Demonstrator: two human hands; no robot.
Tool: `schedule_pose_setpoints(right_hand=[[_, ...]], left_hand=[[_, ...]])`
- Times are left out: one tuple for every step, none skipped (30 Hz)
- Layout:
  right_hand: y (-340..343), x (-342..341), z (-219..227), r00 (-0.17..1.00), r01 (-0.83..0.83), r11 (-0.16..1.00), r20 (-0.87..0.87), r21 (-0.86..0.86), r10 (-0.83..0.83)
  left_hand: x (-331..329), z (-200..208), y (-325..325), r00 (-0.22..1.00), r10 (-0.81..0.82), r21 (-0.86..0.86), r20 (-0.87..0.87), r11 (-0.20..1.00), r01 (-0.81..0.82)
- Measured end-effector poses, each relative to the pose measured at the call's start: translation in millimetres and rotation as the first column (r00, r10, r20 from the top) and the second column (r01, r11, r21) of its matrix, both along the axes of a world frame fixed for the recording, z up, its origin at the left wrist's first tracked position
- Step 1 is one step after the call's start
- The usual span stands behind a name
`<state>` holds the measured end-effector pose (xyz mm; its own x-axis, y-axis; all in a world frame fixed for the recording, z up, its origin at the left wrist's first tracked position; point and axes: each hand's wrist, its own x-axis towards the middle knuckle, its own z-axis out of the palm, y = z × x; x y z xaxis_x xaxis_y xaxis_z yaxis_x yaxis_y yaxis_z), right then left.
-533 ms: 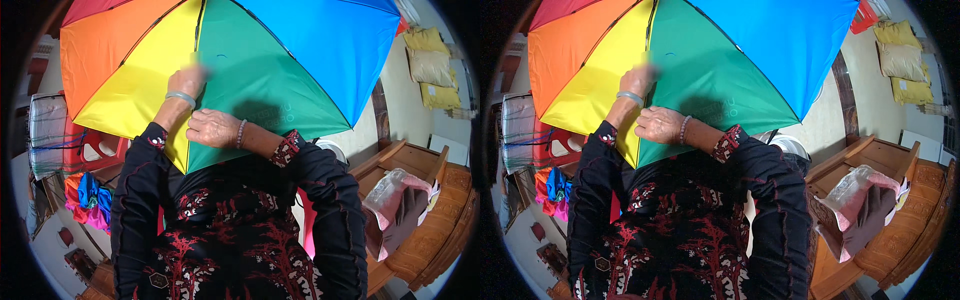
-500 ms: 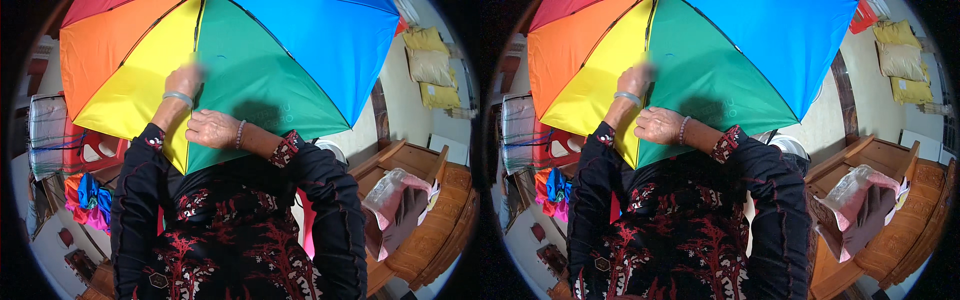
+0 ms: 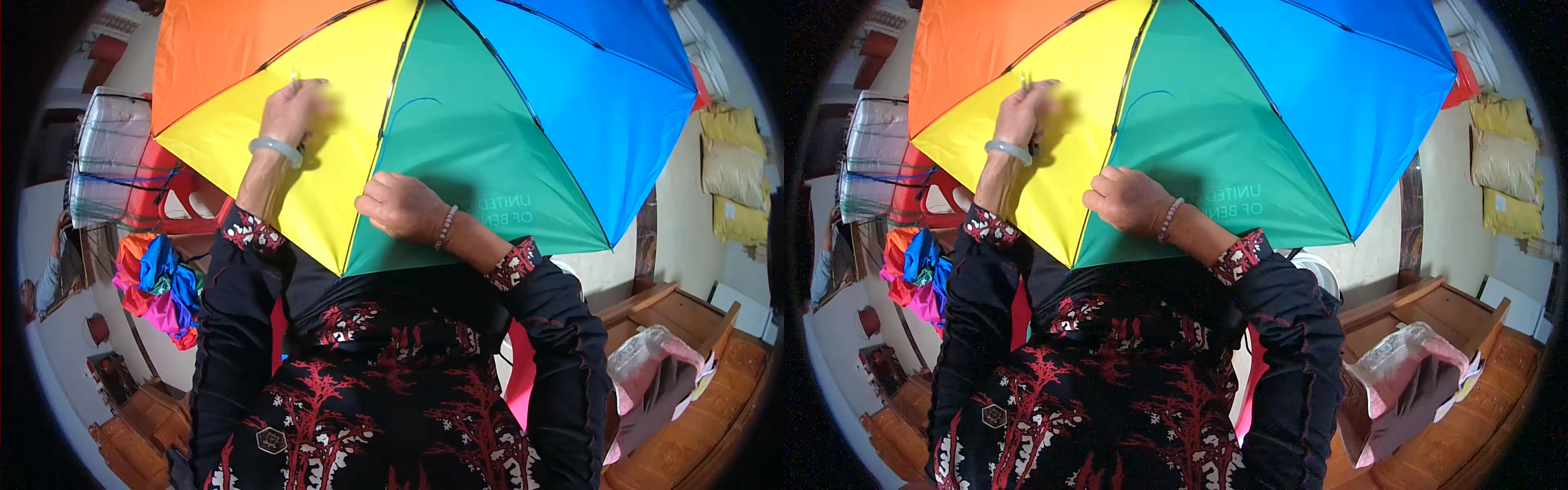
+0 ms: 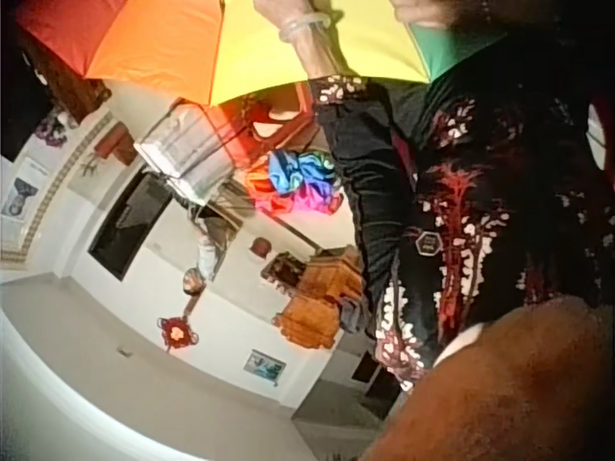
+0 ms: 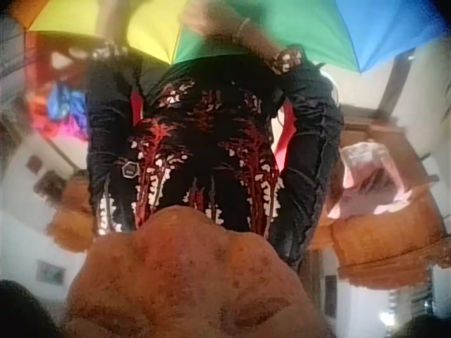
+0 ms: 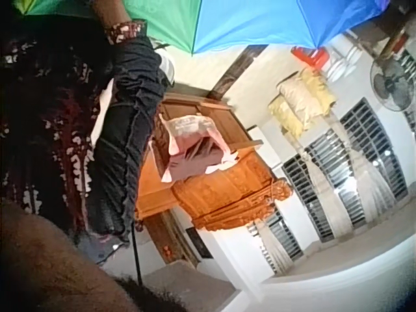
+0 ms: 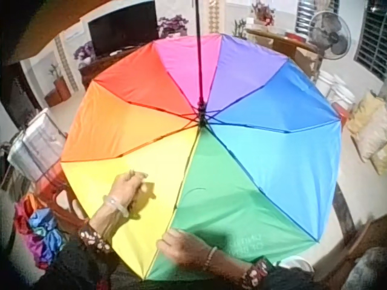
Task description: The recorder is repairing or assembling a multi-colored umbrella by sewing the fabric canopy to the metal frame ribs using a needle and thread.
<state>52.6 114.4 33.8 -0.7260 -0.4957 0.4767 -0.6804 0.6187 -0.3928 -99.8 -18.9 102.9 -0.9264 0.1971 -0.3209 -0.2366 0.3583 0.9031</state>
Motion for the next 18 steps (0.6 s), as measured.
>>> schedule_pose_setpoints(right_hand=[[-2.0, -4.4, 7.0, 0.999, -0.002, 1.000, 0.032, 0.001, 0.002], [-4.4, -8.8, 12.9, 0.998, -0.009, 1.000, 0.061, 0.003, 0.009], [-5.7, -9.8, 17.9, 0.998, -0.040, 0.999, 0.041, 0.002, 0.040], [-6.2, -10.3, 25.6, 1.000, -0.008, 0.991, 0.015, -0.137, 0.010], [-3.9, -12.1, 31.8, 1.000, 0.012, 0.962, -0.005, -0.272, -0.014], [-1.2, -13.6, 46.7, 0.998, 0.031, 0.966, 0.055, -0.257, -0.017], [2.7, -14.7, 63.7, 0.993, 0.047, 0.971, 0.113, -0.236, -0.020], [6.4, -13.7, 74.9, 0.991, 0.085, 0.927, 0.127, -0.364, -0.041], [8.3, -17.0, 86.1, 0.988, 0.116, 0.867, 0.148, -0.485, -0.049], [10.1, -20.7, 110.1, 0.990, 0.139, 0.930, 0.034, -0.341, -0.135], [4.9, -26.4, 137.9, 0.976, 0.160, 0.965, -0.113, -0.206, -0.186], [1.0, -27.9, 150.1, 0.975, 0.186, 0.953, -0.077, -0.238, -0.209], [4.6, -29.0, 159.6, 0.964, 0.248, 0.937, -0.034, -0.247, -0.264], [3.8, -33.2, 166.3, 0.972, 0.208, 0.947, -0.057, -0.246, -0.228], [2.6, -37.8, 172.3, 0.978, 0.208, 0.887, 0.078, -0.411, -0.193], [3.4, -41.6, 178.8, 0.966, 0.241, 0.800, 0.212, -0.550, -0.145], [2.4, -45.9, 184.2, 0.938, 0.292, 0.689, 0.337, -0.663, -0.073], [-0.1, -50.5, 187.7, 0.945, 0.272, 0.700, 0.322, -0.660, -0.064]], left_hand=[[4.8, 5.9, -6.3, 0.997, -0.071, 0.007, 0.004, 0.997, 0.071], [10.4, 5.6, -12.1, 0.983, -0.156, 0.113, 0.092, 0.983, 0.146], [17.4, 3.3, -16.1, 0.956, -0.245, 0.224, 0.163, 0.953, 0.206], [24.2, 8.3, -16.0, 0.931, -0.304, 0.293, 0.204, 0.926, 0.239], [30.2, 12.6, -10.2, 0.903, -0.363, 0.364, 0.232, 0.893, 0.265], [36.6, 18.6, -6.4, 0.896, -0.386, 0.373, 0.221, 0.882, 0.288], [41.1, 24.4, -2.3, 0.889, -0.408, 0.381, 0.208, 0.871, 0.311], [45.1, 28.4, 4.4, 0.882, -0.416, 0.471, 0.222, 0.838, 0.277], [45.4, 33.1, 8.1, 0.877, -0.423, 0.557, 0.227, 0.795, 0.239], [46.1, 40.0, 10.0, 0.896, -0.381, 0.603, 0.227, 0.777, 0.178], [46.5, 54.7, 1.2, 0.922, -0.322, 0.646, 0.213, 0.755, 0.114], [49.2, 69.6, -7.8, 0.951, -0.253, 0.642, 0.179, 0.762, 0.082], [50.7, 81.1, -5.9, 0.962, -0.236, 0.676, 0.137, 0.732, 0.084], [53.9, 88.4, -9.2, 0.971, -0.218, 0.699, 0.102, 0.710, 0.086], [56.5, 92.5, -14.7, 0.980, -0.185, 0.702, 0.080, 0.708, 0.076], [58.5, 95.9, -15.8, 0.972, -0.219, 0.752, 0.088, 0.654, 0.079], [59.9, 99.0, -16.9, 0.962, -0.256, 0.798, 0.092, 0.597, 0.083], [60.2, 102.0, -18.3, 0.950, -0.298, 0.840, 0.093, 0.536, 0.086]])
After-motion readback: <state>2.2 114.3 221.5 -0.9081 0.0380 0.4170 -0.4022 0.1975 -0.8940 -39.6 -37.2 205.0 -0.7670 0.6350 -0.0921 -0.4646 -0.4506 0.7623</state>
